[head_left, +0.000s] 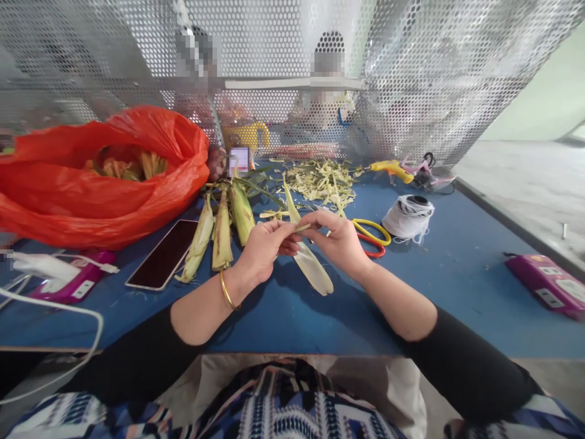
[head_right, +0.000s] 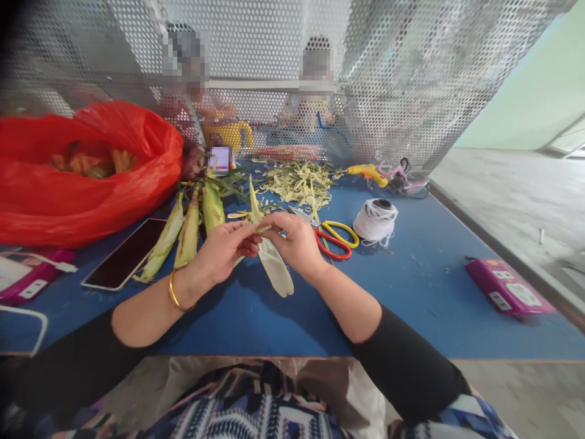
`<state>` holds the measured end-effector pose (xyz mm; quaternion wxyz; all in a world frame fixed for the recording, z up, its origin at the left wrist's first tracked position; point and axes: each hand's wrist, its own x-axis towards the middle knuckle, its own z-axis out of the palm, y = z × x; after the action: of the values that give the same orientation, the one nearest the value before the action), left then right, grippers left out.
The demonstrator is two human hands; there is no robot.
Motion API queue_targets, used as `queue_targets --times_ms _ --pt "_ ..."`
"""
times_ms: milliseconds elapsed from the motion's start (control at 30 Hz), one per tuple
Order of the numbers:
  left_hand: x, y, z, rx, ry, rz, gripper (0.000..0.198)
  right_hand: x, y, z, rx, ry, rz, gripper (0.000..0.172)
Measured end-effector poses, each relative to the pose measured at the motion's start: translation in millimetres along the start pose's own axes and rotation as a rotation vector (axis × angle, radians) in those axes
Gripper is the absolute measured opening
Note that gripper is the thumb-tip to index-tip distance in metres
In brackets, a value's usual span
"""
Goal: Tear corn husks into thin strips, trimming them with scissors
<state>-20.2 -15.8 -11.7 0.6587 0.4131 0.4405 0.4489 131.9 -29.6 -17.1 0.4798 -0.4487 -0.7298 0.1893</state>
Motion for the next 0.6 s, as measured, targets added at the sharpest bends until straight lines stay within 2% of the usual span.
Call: queue_targets --times_ms 133,267,600 --pt "1.1 -0.6 -1.2 -0.036 -0.011 -0.029 0.015 0.7 0.6 0.7 -0.063 0.021 -0.053 0.011" --pt "1.8 -2.4 -1.8 -0.032 -0.004 0.02 0.006 0.5 -1.9 0.5 -0.057 0.021 -0.047 0.013" --pt "1.3 -6.0 -0.6 0.092 0.02 0.201 0.007 -0.1 -6.7 1.6 0.037 0.08 0.176 0.006"
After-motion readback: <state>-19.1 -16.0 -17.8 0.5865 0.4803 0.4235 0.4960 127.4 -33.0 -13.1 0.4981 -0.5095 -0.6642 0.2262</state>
